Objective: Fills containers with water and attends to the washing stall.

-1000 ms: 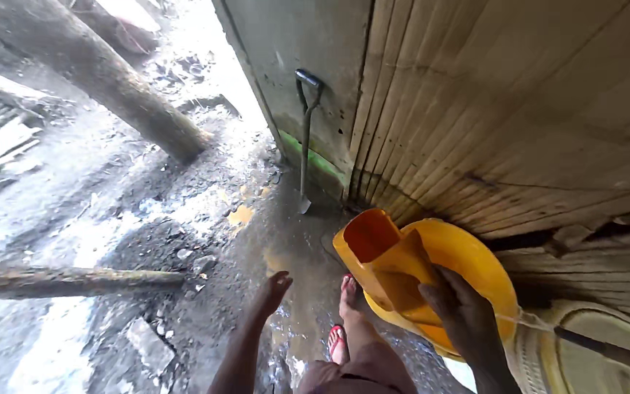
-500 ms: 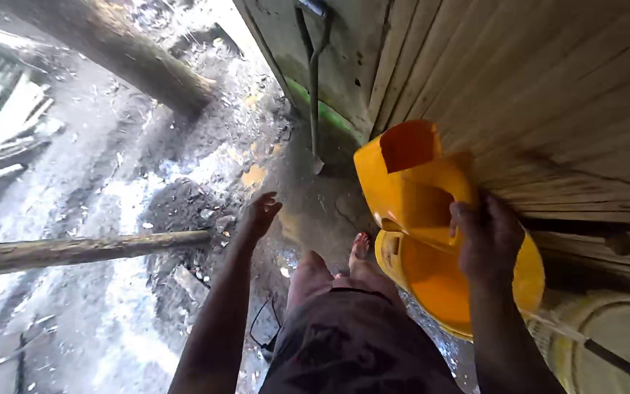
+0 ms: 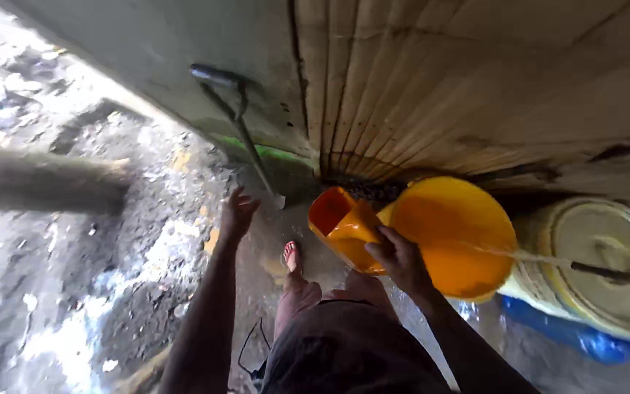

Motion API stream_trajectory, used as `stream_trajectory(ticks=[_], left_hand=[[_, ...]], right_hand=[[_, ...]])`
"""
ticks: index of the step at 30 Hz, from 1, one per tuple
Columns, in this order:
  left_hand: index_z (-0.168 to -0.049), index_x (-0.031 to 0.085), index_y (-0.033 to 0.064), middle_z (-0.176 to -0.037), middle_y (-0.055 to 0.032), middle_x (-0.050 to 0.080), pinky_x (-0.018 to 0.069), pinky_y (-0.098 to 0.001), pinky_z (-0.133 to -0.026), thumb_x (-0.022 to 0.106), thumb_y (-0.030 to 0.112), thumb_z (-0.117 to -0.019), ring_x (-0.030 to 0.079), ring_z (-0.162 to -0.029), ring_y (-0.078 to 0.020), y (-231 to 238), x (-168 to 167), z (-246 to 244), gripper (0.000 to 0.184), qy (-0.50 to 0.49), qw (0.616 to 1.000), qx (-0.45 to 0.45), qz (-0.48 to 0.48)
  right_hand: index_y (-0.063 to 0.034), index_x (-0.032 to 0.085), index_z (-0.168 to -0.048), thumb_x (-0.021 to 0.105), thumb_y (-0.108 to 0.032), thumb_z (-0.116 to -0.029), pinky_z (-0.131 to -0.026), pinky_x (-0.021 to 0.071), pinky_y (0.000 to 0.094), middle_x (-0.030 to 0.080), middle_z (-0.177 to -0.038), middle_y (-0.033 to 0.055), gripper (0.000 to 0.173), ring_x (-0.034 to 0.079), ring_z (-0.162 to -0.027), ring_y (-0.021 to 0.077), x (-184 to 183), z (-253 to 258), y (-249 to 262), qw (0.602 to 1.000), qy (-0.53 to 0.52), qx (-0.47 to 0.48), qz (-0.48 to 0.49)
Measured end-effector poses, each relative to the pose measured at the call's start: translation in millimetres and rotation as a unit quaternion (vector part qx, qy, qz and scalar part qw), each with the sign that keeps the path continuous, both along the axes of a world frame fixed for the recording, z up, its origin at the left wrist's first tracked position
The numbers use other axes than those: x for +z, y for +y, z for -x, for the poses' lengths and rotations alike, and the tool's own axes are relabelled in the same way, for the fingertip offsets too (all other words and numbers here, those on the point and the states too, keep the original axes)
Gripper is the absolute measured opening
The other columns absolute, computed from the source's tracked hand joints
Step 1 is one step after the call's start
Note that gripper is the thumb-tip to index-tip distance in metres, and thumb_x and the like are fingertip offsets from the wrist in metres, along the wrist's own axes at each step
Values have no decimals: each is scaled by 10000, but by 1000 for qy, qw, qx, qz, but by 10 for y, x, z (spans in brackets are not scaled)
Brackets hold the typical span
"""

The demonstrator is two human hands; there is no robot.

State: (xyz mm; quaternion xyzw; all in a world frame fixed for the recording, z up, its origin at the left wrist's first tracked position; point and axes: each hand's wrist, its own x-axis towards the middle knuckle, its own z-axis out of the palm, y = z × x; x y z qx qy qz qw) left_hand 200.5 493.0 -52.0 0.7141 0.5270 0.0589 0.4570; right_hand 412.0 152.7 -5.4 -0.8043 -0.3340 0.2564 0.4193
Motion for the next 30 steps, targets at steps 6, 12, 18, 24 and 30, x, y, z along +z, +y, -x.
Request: stream_trajectory(ticks=[6,12,18,24,30], left_hand=[[-1625,227,118,-1521,-249,469,506,-572,-1020,750,300,-950,587,-1264,-399,1170,-258,-386,872,-44,999,-17,22],[-1599,298,115,-1522,-211,482,452,-550,-1093,802,354,-887,516,-1360,-351,1913,-663,-858,905,-45,998,-30,15],[-1437,488,20,-1323,-247,617,467,-591,-1049,741,433,-924,607,-1227,-373,1959,-874,-1126,705,-7,997,-61,-40],[-1350,575,-39,-1257,-239,664,488,-509,-1066,709,344,-967,646,-1190,-328,942,-778,-952,558,51,980,-178,-67],[-1285,624,-51,-1179,-270,694,478,-591,-1042,704,438,-964,666,-1153,-413,-166,-340,-1217,590,126,938,-295,-133]], right_hand=[[-69,662,-1356,643,-449,-968,-895,578,579,742,-1165,179,543,733,-1032,355,-521,890,-183,962,-2,-109,249],[-130,620,-1396,624,-434,-1005,-909,526,668,724,-1161,207,495,699,-1059,420,-798,1803,-967,840,139,-297,432],[-128,639,-1356,604,-491,-1007,-931,502,695,708,-1204,235,505,666,-1134,457,-915,2805,-1857,728,216,-388,523],[-68,678,-1306,611,-439,-1016,-1051,462,650,682,-1285,223,475,622,-1241,420,-1030,3199,-2130,727,274,-379,503],[-38,670,-1300,605,-442,-1025,-1025,479,646,694,-1223,252,492,653,-1176,425,-1299,3040,-2254,734,289,-467,399]])
